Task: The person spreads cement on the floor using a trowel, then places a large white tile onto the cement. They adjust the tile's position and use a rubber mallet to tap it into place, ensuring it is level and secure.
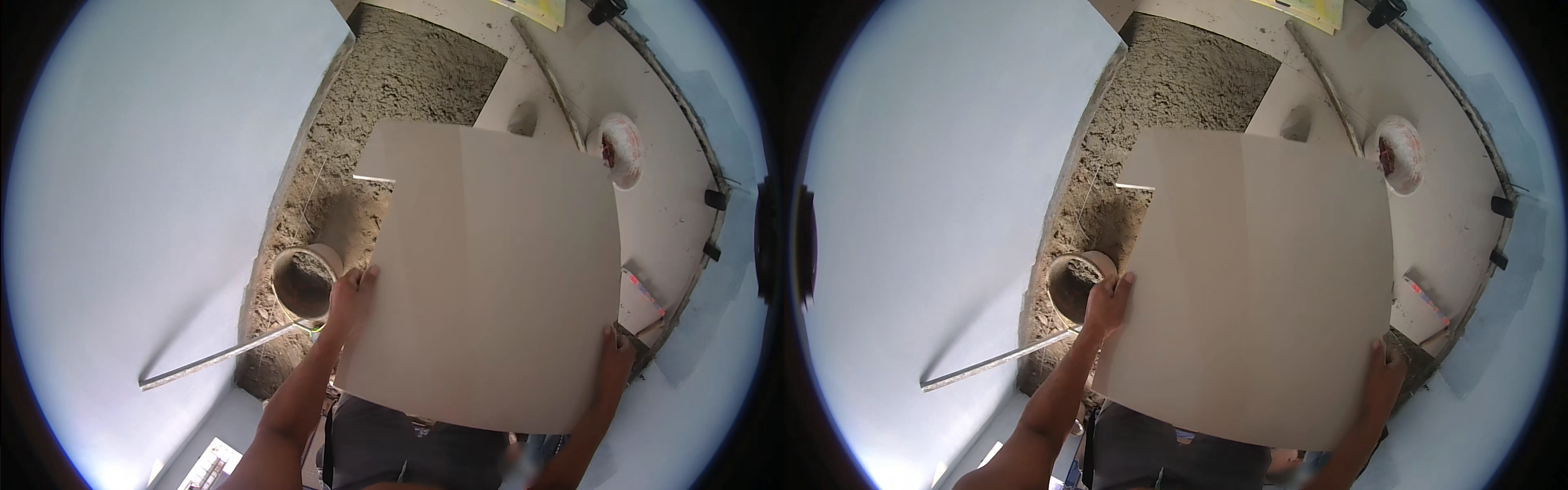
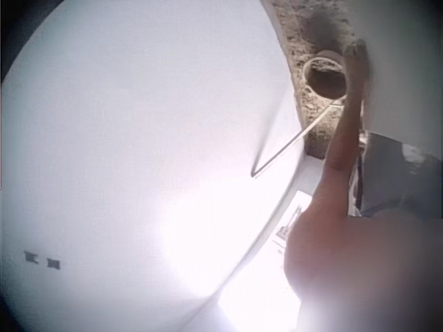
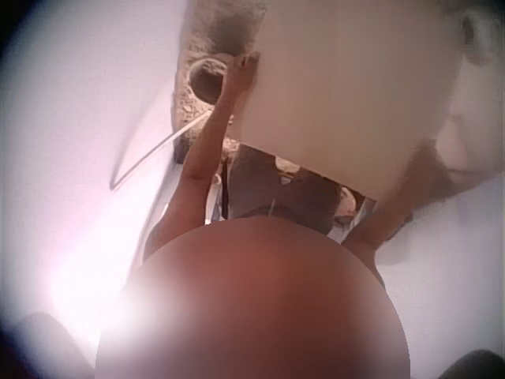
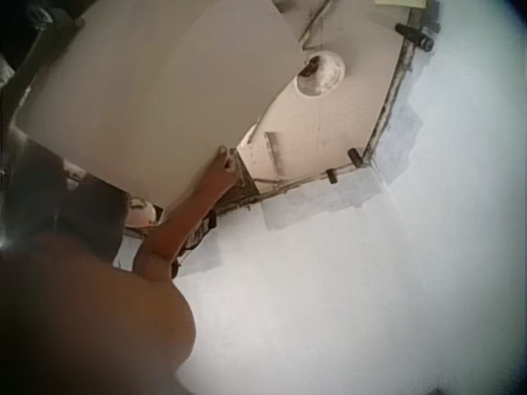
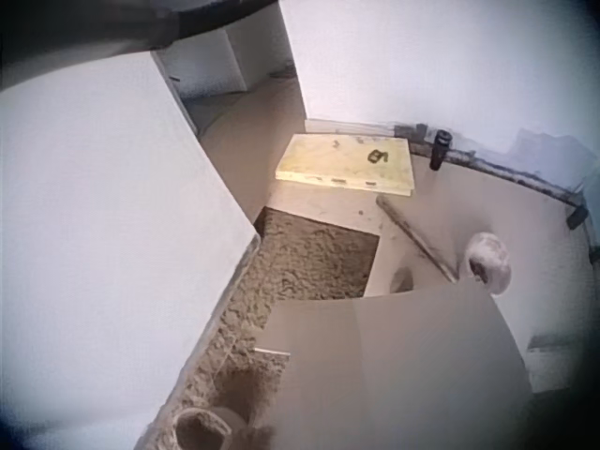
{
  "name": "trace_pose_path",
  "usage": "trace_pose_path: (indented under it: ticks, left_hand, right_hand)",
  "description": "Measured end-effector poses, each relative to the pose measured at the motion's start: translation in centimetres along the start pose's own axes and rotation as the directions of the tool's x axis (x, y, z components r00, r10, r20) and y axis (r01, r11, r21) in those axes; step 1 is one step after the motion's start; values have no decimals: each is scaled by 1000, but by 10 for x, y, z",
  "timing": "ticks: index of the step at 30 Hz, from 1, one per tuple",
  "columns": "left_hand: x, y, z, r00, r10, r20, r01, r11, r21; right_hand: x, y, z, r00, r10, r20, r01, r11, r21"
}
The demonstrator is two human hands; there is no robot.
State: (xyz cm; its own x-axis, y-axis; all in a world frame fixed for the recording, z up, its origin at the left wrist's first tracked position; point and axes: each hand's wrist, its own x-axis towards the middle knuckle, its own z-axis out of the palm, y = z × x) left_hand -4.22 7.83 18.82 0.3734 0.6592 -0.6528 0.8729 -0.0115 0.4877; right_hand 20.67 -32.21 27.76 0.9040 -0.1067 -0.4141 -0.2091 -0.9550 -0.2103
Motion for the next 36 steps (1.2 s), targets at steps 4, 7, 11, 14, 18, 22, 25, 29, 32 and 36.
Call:
trace_pose_path:
  ticks: [4, 7, 11, 14, 18, 22, 25, 29, 32, 36]
  left_hand:
    - [89, 29, 26, 995, 75, -65, -76, 997, -1]
    - [140, 61, 48, 995, 75, -72, -74, 997, 10]
    - [213, 71, 87, 979, 192, -66, -193, 981, -8]
    - [277, 65, 121, 972, 220, -77, -225, 973, -60]
    - [337, 66, 162, 970, 236, -57, -242, 956, -163]
    - [410, 26, 172, 940, 333, -81, -338, 939, -67]
    - [428, 24, 179, 928, 370, -32, -370, 929, 25]
    - [448, 13, 175, 889, 456, -32, -448, 884, 132]
    - [447, 18, 172, 891, 453, 5, -451, 884, 125]
    - [442, 14, 168, 854, 520, 30, -515, 833, 204]
  right_hand:
    - [55, -31, 35, 986, 168, -13, -166, 981, 97]
    - [100, -50, 57, 990, 137, -44, -128, 978, 164]
    - [171, -55, 96, 986, 109, -128, -79, 971, 224]
    - [218, -62, 127, 988, 77, -135, -43, 970, 237]
    - [263, -60, 186, 977, 78, -199, -7, 943, 333]
    - [294, -62, 250, 971, 22, -238, 68, 928, 365]
    - [314, -55, 281, 967, 6, -255, 108, 897, 429]
    - [347, -51, 300, 950, -92, -298, 212, 891, 402]
    - [359, -60, 299, 936, -144, -322, 259, 899, 352]
    - [369, -57, 299, 914, -181, -363, 301, 903, 308]
